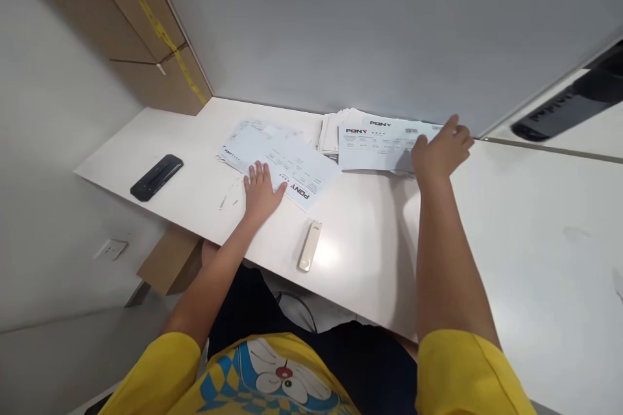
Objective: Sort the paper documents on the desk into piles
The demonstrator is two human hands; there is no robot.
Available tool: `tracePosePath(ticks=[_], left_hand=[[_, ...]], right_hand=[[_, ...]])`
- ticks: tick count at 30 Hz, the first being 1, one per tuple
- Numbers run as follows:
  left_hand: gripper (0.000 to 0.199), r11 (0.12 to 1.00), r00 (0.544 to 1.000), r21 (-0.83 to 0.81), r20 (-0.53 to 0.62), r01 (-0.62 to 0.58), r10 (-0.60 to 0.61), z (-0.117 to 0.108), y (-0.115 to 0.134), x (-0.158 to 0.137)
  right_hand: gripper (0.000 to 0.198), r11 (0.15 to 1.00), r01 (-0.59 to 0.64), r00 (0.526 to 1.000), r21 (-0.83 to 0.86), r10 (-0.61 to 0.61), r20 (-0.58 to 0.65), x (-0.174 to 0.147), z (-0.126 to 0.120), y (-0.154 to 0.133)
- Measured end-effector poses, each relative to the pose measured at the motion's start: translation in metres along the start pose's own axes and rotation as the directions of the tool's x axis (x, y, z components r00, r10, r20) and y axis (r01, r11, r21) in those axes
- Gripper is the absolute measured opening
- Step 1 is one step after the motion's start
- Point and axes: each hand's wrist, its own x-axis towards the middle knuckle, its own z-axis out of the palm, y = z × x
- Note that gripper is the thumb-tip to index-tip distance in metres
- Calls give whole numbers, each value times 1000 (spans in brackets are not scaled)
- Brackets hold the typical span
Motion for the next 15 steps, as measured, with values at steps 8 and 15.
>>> tracePosePath(ticks=[8, 15], left_hand=[[80, 1000, 999, -19, 35, 24, -24, -12, 6, -4], [82, 1000, 1000, -1, 19, 2, -2, 2, 2, -3]], right_hand=[[60, 991, 102, 976, -85, -83, 202, -53, 43, -48], [80, 985, 56, 982, -164, -25, 187, -9, 89, -11]])
